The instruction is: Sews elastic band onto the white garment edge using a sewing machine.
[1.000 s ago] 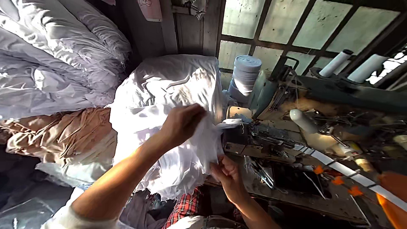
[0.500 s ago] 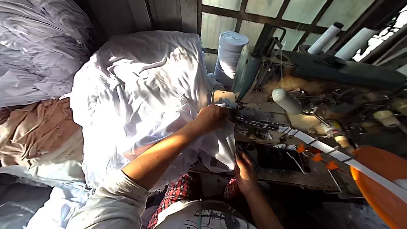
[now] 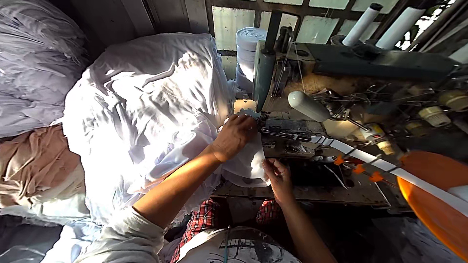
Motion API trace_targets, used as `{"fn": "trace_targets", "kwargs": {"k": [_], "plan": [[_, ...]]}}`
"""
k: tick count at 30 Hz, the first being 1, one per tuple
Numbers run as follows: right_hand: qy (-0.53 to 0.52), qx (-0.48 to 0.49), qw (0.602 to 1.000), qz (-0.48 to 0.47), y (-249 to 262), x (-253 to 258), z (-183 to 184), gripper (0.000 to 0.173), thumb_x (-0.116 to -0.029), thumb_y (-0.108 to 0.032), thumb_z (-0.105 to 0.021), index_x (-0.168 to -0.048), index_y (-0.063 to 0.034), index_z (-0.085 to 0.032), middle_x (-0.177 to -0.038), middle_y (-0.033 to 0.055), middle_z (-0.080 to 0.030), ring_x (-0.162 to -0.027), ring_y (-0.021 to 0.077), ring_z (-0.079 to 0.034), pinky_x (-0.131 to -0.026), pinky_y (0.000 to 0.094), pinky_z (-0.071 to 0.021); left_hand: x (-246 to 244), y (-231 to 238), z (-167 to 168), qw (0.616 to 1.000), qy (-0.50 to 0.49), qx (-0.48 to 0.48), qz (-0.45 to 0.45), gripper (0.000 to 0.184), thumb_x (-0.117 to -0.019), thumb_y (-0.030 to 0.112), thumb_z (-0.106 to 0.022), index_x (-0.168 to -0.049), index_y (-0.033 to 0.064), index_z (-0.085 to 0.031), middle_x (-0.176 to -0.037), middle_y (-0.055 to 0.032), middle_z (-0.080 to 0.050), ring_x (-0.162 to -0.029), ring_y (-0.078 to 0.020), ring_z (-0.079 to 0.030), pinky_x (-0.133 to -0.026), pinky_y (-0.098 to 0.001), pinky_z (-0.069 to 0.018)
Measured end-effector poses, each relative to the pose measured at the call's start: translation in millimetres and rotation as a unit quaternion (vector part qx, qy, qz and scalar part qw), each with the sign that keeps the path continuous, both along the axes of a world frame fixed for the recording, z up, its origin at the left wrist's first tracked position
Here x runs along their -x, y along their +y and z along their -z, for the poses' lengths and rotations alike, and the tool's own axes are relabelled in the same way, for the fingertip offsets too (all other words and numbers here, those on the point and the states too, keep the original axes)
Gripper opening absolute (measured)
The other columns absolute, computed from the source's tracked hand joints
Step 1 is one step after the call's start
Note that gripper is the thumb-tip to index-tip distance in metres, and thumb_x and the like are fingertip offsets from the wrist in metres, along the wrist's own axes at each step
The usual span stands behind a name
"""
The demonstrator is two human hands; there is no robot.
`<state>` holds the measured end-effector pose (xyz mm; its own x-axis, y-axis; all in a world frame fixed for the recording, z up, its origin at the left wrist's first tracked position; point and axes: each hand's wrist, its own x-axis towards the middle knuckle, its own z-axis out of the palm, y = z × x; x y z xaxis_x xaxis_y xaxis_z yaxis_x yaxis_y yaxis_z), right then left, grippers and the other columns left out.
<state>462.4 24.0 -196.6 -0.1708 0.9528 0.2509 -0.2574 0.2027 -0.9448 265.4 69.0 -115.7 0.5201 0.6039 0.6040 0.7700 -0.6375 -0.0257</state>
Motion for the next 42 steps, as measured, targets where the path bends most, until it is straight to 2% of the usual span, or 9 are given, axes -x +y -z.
{"fn": "trace_targets", "kwargs": {"k": [3, 5, 7, 11, 20, 27, 34, 38, 42], "plan": [[0.018, 0.012, 1.000, 0.005, 1.0, 0.8, 4.8, 0.012, -0.0983, -0.002, -0.057, -0.092, -0.0050, -0.066, -0.074, -0.0093, -0.063, -0.063, -0.0051, -0.057, -0.063, 0.0128, -0.0501, -16.6, -23.5, 1.7, 0.997, 0.071, 0.002, -0.041, 0.017, -0.0922, -0.006, -0.058, -0.091, -0.0007, -0.074, -0.095, -0.0150, -0.071, -0.093, -0.0329, -0.068, -0.073, -0.0463, -0.0517], [0.023, 0.010, 1.000, -0.004, 1.1, 0.7, 8.6, 0.012, -0.0982, -0.002, -0.055, -0.093, -0.0047, -0.066, -0.076, -0.0080, -0.063, -0.067, -0.0033, -0.059, -0.066, 0.0148, -0.0516, -27.4, -37.4, 12.2, 0.992, 0.057, 0.033, -0.106, 0.023, -0.0921, -0.005, -0.057, -0.106, -0.0029, -0.074, -0.113, -0.0184, -0.072, -0.105, -0.0347, -0.070, -0.080, -0.0484, -0.0548], [0.020, 0.011, 1.000, -0.006, 0.5, 1.2, 9.7, 0.013, -0.0994, -0.003, -0.053, -0.095, -0.0044, -0.065, -0.076, -0.0074, -0.063, -0.066, -0.0027, -0.058, -0.064, 0.0152, -0.0510, -32.9, -43.4, 25.9, 0.984, 0.049, 0.073, -0.152, 0.034, -0.1009, 0.005, -0.050, -0.128, -0.0011, -0.068, -0.138, -0.0181, -0.064, -0.129, -0.0345, -0.061, -0.102, -0.0504, -0.0505], [0.027, 0.014, 1.000, -0.005, 0.5, 2.2, 12.0, 0.013, -0.1005, -0.004, -0.053, -0.096, -0.0035, -0.065, -0.076, -0.0065, -0.063, -0.065, -0.0019, -0.058, -0.064, 0.0153, -0.0515, -35.6, -35.7, 36.0, 0.985, -0.010, 0.079, -0.155, 0.040, -0.1068, 0.019, -0.042, -0.134, 0.0016, -0.066, -0.143, -0.0147, -0.062, -0.138, -0.0317, -0.054, -0.115, -0.0475, -0.0413], [0.054, 0.027, 0.998, -0.013, -4.0, 2.3, 15.0, 0.013, -0.0993, -0.003, -0.054, -0.094, -0.0051, -0.066, -0.073, -0.0074, -0.062, -0.057, -0.0038, -0.053, -0.055, 0.0125, -0.0470, -27.4, -23.4, 37.3, 0.992, -0.019, 0.058, -0.112, 0.039, -0.1063, 0.021, -0.044, -0.131, 0.0051, -0.069, -0.138, -0.0133, -0.065, -0.135, -0.0305, -0.057, -0.115, -0.0448, -0.0417], [0.034, -0.005, 0.999, -0.013, -4.3, 0.1, 20.9, 0.012, -0.0997, -0.004, -0.055, -0.095, -0.0054, -0.066, -0.075, -0.0078, -0.063, -0.063, -0.0031, -0.057, -0.061, 0.0141, -0.0503, -25.9, -20.2, 30.0, 0.992, -0.038, 0.084, -0.091, 0.035, -0.1034, 0.018, -0.048, -0.127, 0.0050, -0.071, -0.137, -0.0154, -0.065, -0.134, -0.0318, -0.057, -0.114, -0.0453, -0.0430], [0.020, -0.044, 0.998, 0.031, -6.2, 0.7, 13.4, 0.011, -0.0977, 0.000, -0.055, -0.098, -0.0028, -0.066, -0.084, -0.0072, -0.067, -0.077, -0.0037, -0.063, -0.075, 0.0146, -0.0543, -33.5, -19.0, 29.2, 0.985, -0.103, 0.086, -0.106, 0.034, -0.0996, 0.014, -0.050, -0.122, -0.0058, -0.067, -0.135, -0.0201, -0.066, -0.133, -0.0349, -0.059, -0.113, -0.0481, -0.0430], [0.017, -0.043, 0.997, 0.061, 1.1, 7.2, 5.7, 0.009, -0.0975, 0.001, -0.057, -0.101, 0.0022, -0.065, -0.086, -0.0040, -0.067, -0.079, -0.0029, -0.063, -0.076, 0.0149, -0.0543, -21.8, -7.8, 9.6, 0.974, -0.137, 0.153, -0.096, 0.035, -0.0970, 0.008, -0.055, -0.127, -0.0083, -0.059, -0.121, -0.0232, -0.068, -0.111, -0.0379, -0.068, -0.093, -0.0532, -0.0547], [0.013, -0.064, 0.995, 0.077, 8.5, 14.3, 3.5, 0.012, -0.0964, 0.002, -0.059, -0.104, 0.0071, -0.066, -0.090, 0.0006, -0.070, -0.081, -0.0017, -0.066, -0.079, 0.0157, -0.0561, -9.0, 16.3, -12.3, 0.951, -0.132, 0.260, -0.103, 0.034, -0.0991, 0.005, -0.055, -0.131, -0.0060, -0.055, -0.106, -0.0260, -0.068, -0.098, -0.0423, -0.069, -0.087, -0.0599, -0.0535]]}}
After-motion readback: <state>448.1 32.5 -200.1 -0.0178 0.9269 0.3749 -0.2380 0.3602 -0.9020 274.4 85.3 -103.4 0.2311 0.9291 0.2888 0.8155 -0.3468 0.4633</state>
